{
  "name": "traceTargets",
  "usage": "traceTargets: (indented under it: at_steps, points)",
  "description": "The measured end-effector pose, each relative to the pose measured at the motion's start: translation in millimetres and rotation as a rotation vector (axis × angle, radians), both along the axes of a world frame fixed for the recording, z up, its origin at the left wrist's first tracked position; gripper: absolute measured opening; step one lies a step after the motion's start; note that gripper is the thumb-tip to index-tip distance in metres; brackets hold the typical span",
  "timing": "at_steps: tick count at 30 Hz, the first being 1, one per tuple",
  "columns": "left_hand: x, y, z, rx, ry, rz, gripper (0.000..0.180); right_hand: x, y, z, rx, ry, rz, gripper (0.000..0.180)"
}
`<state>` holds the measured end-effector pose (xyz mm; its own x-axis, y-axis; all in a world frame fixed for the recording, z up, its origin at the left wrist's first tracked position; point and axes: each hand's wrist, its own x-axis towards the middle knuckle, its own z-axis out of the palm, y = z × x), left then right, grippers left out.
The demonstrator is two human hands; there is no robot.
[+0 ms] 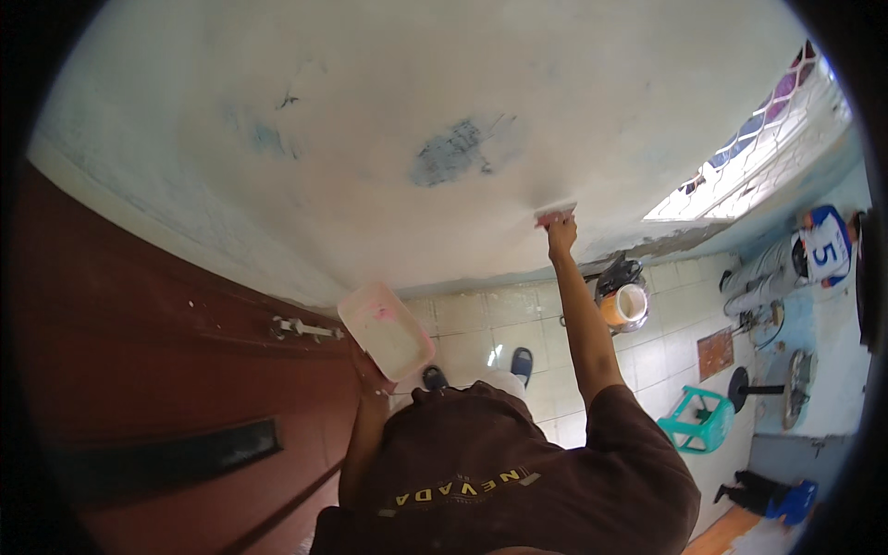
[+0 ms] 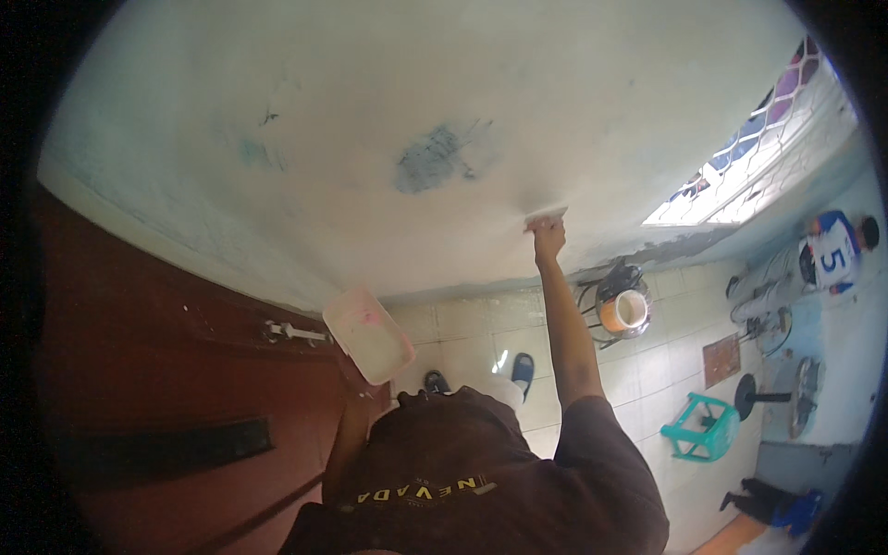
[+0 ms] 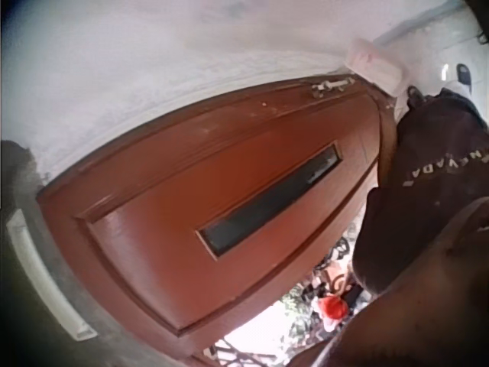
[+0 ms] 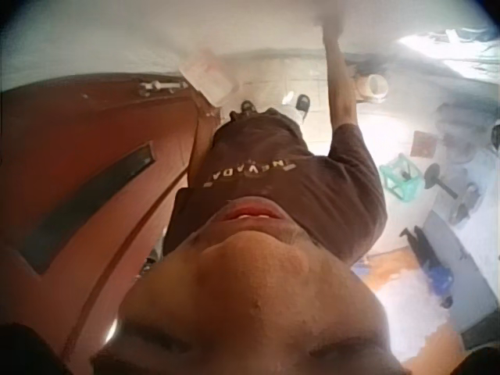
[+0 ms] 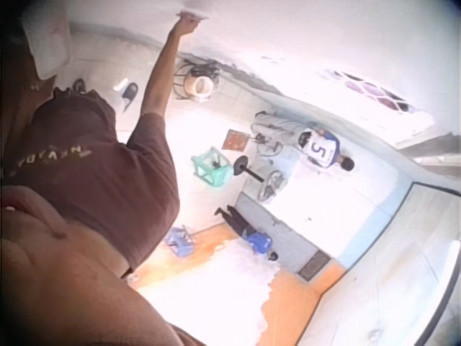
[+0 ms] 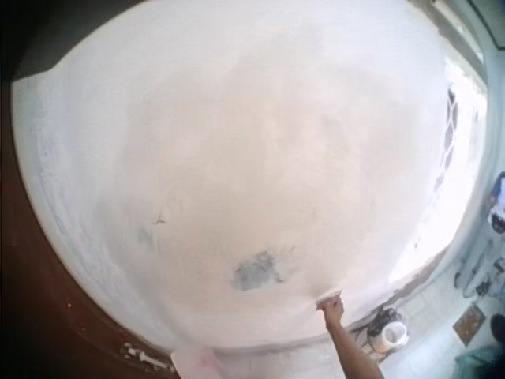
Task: The person applies plaster to a wall using a putty knife, repeatedly dipping the knife into a plastic container of plaster and spreading it over uneven areas of the wall.
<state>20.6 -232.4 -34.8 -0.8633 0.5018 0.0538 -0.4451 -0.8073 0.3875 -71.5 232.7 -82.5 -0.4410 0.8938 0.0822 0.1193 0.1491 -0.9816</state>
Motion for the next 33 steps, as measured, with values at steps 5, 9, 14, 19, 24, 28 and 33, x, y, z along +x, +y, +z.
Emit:
traceTargets:
  at_steps: [5,9,14,19,24,28,33]
  points:
    - [6,-51,-6,-0.035,-0.188,0.109,0.065,-68,-36,71,0.212,-0.136,-0.31,0.034]
    - [5,-70,-2,-0.055,-0.2,0.128,0.064,-98,-165,184,0.448,0.185,-0.271,0.028]
    - [-9,-56,7,0.012,-0.231,0.054,0.061,-88,-320,273,0.877,0.41,0.055,0.028]
    - [-14,-60,2,-0.033,-0.255,0.115,0.059,-29,-296,213,0.361,0.687,0.187,0.009]
    - [-14,-64,4,-0.054,-0.27,0.132,0.058,-28,-129,174,0.561,0.316,-0.567,0.029]
    - [-13,-67,3,-0.094,-0.287,0.149,0.057,-92,-127,195,0.698,0.323,-0.465,0.029]
    - [-16,-67,3,-0.041,-0.32,0.143,0.055,-110,-316,242,0.895,0.359,-0.1,0.057]
